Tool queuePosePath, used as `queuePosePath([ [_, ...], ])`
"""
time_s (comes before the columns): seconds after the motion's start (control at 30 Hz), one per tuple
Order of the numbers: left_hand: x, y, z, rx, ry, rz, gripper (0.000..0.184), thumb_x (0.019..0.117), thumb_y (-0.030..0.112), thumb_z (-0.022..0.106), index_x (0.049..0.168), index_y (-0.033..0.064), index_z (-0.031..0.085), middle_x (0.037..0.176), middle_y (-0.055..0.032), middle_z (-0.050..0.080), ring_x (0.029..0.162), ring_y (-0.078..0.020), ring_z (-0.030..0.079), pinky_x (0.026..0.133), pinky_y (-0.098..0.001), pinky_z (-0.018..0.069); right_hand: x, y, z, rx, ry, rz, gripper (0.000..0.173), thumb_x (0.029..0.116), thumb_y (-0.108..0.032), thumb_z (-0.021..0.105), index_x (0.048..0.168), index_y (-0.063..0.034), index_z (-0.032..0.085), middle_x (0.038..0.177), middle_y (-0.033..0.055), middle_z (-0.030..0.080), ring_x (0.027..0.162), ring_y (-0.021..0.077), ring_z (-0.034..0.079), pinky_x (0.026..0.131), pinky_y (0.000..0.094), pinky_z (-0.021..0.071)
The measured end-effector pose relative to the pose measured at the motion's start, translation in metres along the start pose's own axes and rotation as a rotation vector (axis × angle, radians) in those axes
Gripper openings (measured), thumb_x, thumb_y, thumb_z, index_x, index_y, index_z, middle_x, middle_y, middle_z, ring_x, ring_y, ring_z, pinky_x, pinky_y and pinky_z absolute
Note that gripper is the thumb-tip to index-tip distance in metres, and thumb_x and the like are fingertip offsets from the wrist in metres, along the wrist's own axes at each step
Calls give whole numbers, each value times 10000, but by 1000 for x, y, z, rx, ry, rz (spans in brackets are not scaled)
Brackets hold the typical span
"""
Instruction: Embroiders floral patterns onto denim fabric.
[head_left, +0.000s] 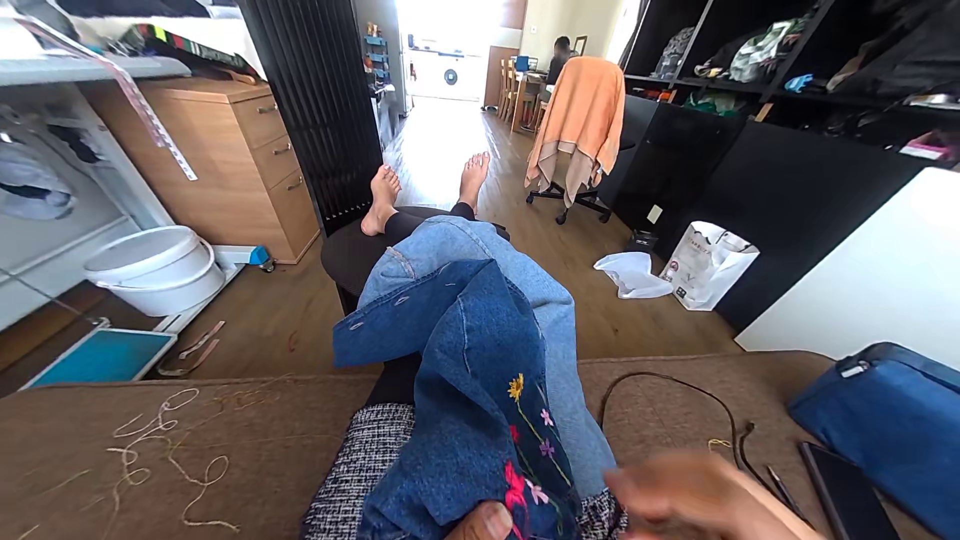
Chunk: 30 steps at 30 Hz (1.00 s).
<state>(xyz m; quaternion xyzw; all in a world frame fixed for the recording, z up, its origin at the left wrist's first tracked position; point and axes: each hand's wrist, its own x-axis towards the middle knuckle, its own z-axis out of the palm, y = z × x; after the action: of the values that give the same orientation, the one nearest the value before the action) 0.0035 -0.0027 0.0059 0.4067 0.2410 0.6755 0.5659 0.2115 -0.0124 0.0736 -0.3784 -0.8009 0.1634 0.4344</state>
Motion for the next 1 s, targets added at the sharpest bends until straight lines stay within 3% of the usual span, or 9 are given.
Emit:
queuePosePath([
  [0.07, 0, -1, -2, 35, 11, 3, 186, 877, 58, 777, 1015, 183, 784, 981, 64, 781, 942, -33, 731, 915, -243, 597, 18, 14, 17, 116, 16, 32, 246, 1014, -248, 663, 1108, -22, 681, 1041, 119, 666, 896, 80, 645, 732, 206, 552],
  [0.17, -1, -7, -9, 62, 1, 39, 237, 864, 44, 790, 1074, 150, 759, 1059, 32, 770, 1013, -82, 719, 963, -296, 582, 33, 24, 37, 294, -67, 39, 235, 982, -240, 706, 1078, -27, 709, 1038, 100, 652, 852, 55, 619, 668, 181, 523],
  [0.37, 0, -9, -11, 141, -23, 110, 258, 869, 69, 790, 1092, 197, 762, 1086, 75, 763, 1037, -49, 704, 970, -271, 571, 50, 18, 38, 283, -170, 21, 210, 990, -211, 674, 910, -17, 658, 949, 78, 593, 863, 60, 567, 730, 174, 469],
  [0.53, 0, -9, -11, 165, -63, 186, 258, 895, 76, 769, 1115, 211, 761, 1107, 82, 761, 1046, -45, 704, 978, -269, 570, 64, 14, 41, 382, -102, -32, 274, 1045, -249, 582, 895, -23, 624, 865, 24, 560, 805, 18, 540, 703, 154, 451],
  [0.67, 0, -7, -10, 162, -14, 215, 267, 886, 71, 779, 1118, 201, 752, 1099, 70, 762, 1042, -53, 705, 975, -276, 571, 75, 10, 46, 431, -136, -51, 241, 1043, -197, 570, 908, -4, 623, 844, 26, 568, 763, 11, 540, 669, 148, 454],
  [0.77, 1, -6, -11, 149, -2, 211, 274, 873, 60, 787, 1115, 183, 752, 1101, 54, 764, 1047, -66, 708, 982, -282, 570, 79, 10, 50, 375, -174, -77, 246, 1060, -195, 540, 912, -13, 614, 817, 28, 583, 781, 41, 560, 717, 190, 462],
  [0.87, 3, -2, -7, 194, -16, 224, 248, 893, 69, 766, 1090, 219, 761, 1078, 101, 764, 1029, -23, 703, 969, -250, 570, 84, 10, 54, 342, -202, -48, 219, 1052, -172, 525, 901, -35, 604, 775, 3, 558, 757, 41, 542, 703, 201, 445],
  [0.93, 4, -1, -4, 233, -10, 227, 251, 890, 49, 757, 1048, 243, 758, 1027, 142, 762, 988, 18, 700, 928, -213, 579, 88, 9, 57, 351, -189, -1, 197, 1040, -152, 520, 884, -62, 602, 766, -31, 538, 747, 11, 526, 689, 176, 431],
  [1.0, 2, -2, -3, 312, 33, 212, 233, 864, 30, 781, 1030, 193, 764, 1019, 113, 771, 980, -7, 712, 932, -237, 585, 96, 8, 54, 360, -119, 20, 185, 1028, -134, 519, 870, -97, 607, 754, -64, 544, 706, -23, 528, 637, 139, 437],
])
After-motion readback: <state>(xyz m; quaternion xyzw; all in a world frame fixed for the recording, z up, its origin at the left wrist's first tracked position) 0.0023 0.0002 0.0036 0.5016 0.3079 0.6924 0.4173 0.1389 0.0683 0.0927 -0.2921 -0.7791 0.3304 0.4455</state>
